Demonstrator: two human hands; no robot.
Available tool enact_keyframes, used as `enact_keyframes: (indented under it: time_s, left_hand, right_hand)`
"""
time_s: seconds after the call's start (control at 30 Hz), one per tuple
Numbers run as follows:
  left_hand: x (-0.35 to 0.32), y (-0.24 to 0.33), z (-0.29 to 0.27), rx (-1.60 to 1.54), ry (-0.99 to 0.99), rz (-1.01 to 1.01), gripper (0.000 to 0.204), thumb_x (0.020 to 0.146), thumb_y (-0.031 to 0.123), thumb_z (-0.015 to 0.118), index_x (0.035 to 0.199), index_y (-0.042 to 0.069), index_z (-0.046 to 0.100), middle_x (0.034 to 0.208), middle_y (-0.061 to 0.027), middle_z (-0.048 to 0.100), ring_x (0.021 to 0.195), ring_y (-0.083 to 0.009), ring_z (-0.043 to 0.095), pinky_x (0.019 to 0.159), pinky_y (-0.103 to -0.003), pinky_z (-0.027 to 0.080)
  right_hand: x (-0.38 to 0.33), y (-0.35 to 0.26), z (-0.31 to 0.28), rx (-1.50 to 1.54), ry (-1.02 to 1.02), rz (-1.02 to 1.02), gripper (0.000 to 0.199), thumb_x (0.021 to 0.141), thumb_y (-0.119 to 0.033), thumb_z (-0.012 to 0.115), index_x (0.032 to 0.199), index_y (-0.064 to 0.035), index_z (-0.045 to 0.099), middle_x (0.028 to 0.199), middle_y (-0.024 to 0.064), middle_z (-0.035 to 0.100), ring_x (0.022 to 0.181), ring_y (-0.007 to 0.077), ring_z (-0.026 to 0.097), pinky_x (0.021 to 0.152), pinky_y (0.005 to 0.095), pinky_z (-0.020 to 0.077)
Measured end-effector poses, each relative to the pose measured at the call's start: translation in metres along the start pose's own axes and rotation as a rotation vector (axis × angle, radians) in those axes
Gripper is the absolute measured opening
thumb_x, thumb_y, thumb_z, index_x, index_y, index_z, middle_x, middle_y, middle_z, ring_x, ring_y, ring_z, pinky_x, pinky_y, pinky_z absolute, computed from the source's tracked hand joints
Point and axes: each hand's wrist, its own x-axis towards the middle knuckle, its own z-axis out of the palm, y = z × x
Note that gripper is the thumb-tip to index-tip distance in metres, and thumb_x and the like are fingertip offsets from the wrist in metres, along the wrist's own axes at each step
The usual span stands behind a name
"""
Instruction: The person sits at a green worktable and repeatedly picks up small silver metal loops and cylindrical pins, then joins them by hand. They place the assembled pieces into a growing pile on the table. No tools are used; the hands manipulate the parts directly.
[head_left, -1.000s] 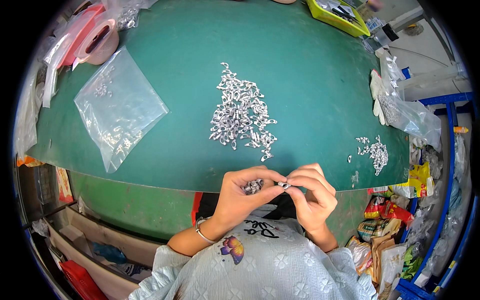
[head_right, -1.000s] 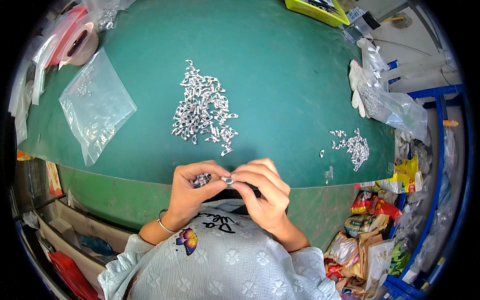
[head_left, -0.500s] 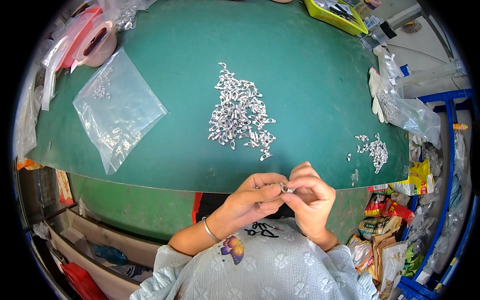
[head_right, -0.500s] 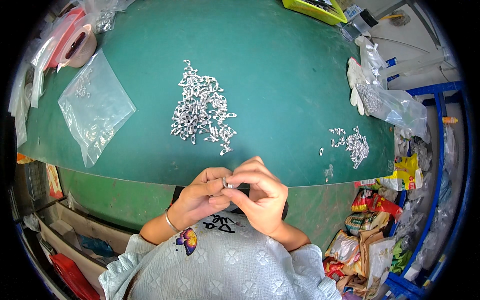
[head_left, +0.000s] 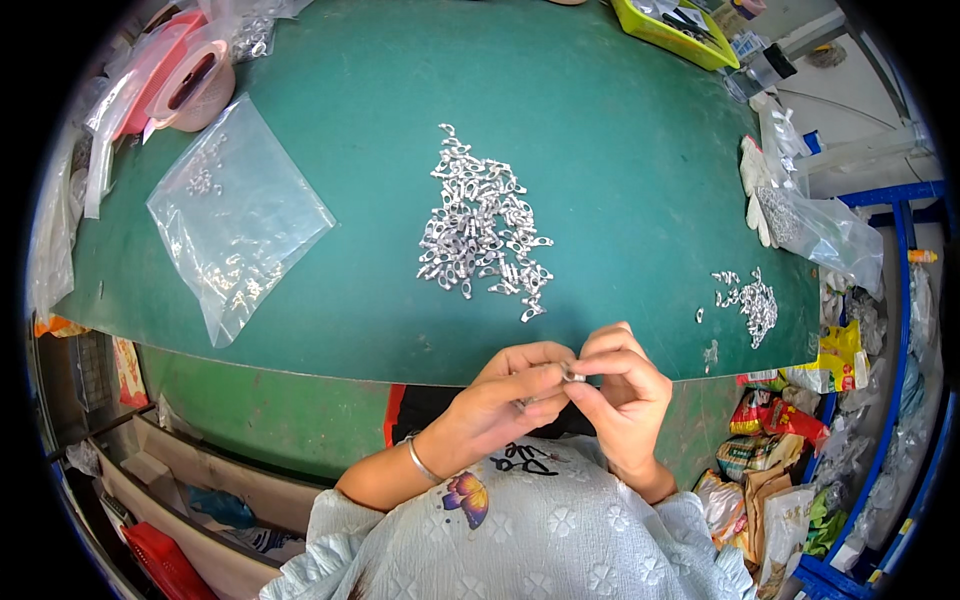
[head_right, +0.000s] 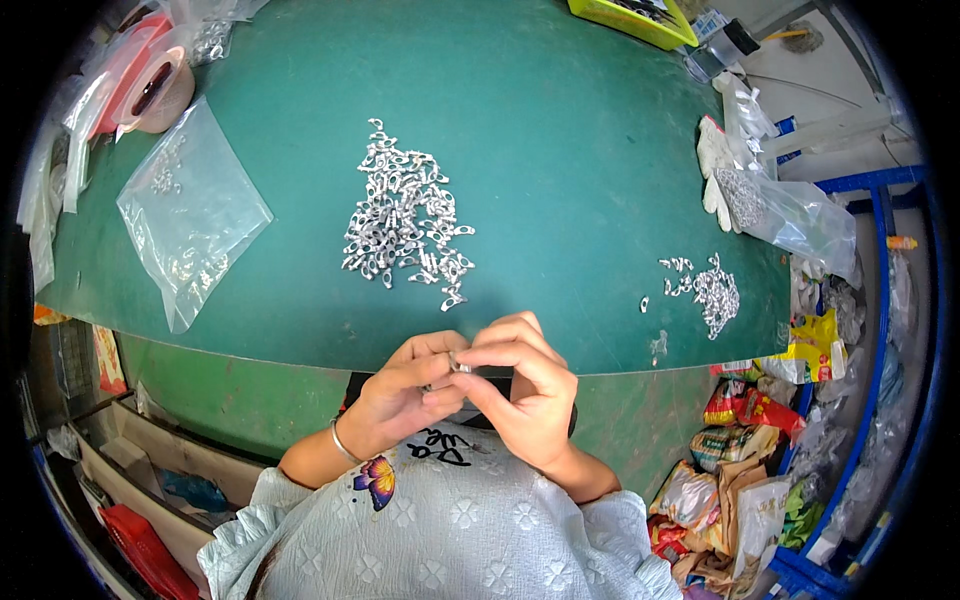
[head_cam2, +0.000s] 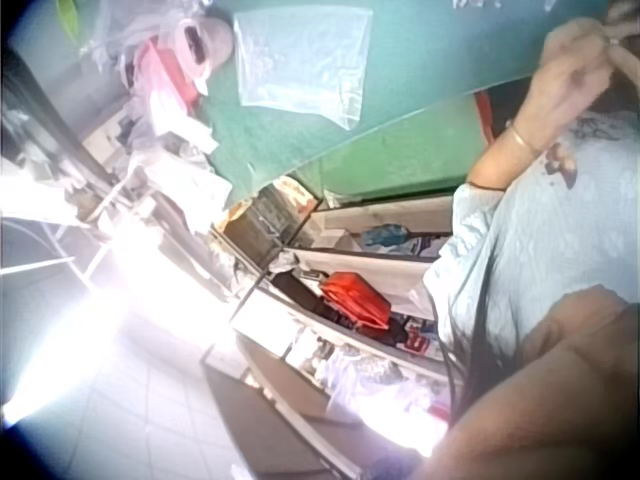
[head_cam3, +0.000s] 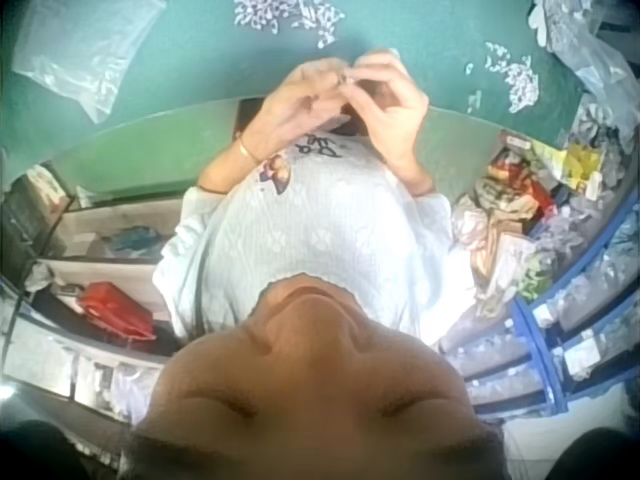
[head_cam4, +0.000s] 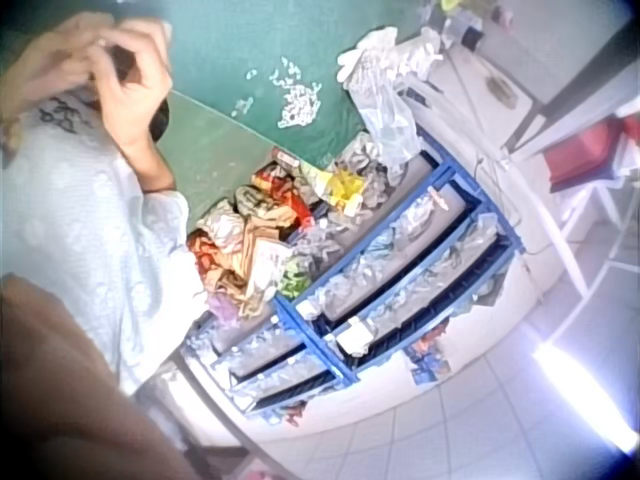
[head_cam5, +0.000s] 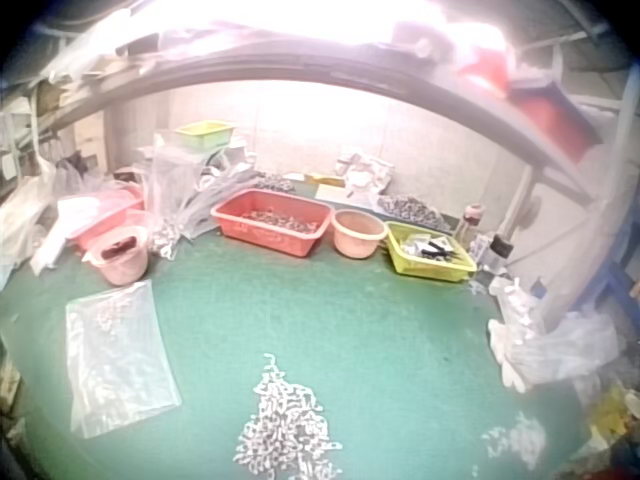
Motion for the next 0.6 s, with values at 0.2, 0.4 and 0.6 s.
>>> enact_keyframes:
  time_s: [0.2, 0.4, 0.6]
  left_hand:
    - [-0.012, 0.007, -0.016, 0.054, 0.105, 0.166, 0.021, 0.081, 0.02, 0.046, 0.081, -0.001, 0.047, 0.07, -0.0114, 0.044, 0.051, -0.0147, 0.04, 0.037, -0.023, 0.028]
    - [-0.017, 0.012, -0.016, 0.254, 0.298, 0.289, 0.023, 0.088, 0.018, 0.046, 0.082, -0.003, 0.053, 0.07, -0.0105, 0.05, 0.046, -0.0115, 0.04, 0.037, -0.021, 0.028]
    - [-0.013, 0.007, -0.013, 0.42, 0.421, 0.343, 0.019, 0.088, 0.013, 0.054, 0.099, -0.002, 0.059, 0.07, -0.0026, 0.051, 0.05, -0.0063, 0.039, 0.041, -0.018, 0.028]
  right_hand:
    - [0.012, 0.037, -0.011, -0.396, 0.126, -0.001, 0.017, 0.067, 0.004, 0.068, 0.083, 0.0, 0.063, 0.085, 0.0091, 0.061, 0.079, 0.0201, 0.053, 0.071, 0.0291, 0.0411]
    - [0.016, 0.059, 0.002, -0.832, -0.011, -0.133, 0.018, 0.067, -0.003, 0.07, 0.083, -0.0047, 0.063, 0.089, 0.0047, 0.059, 0.082, 0.023, 0.051, 0.07, 0.0322, 0.035]
    - [0.01, 0.044, -0.005, -0.239, 0.038, 0.138, 0.012, 0.073, 0.006, 0.064, 0.083, -0.0006, 0.061, 0.083, 0.0073, 0.063, 0.075, 0.0158, 0.053, 0.068, 0.0248, 0.0388]
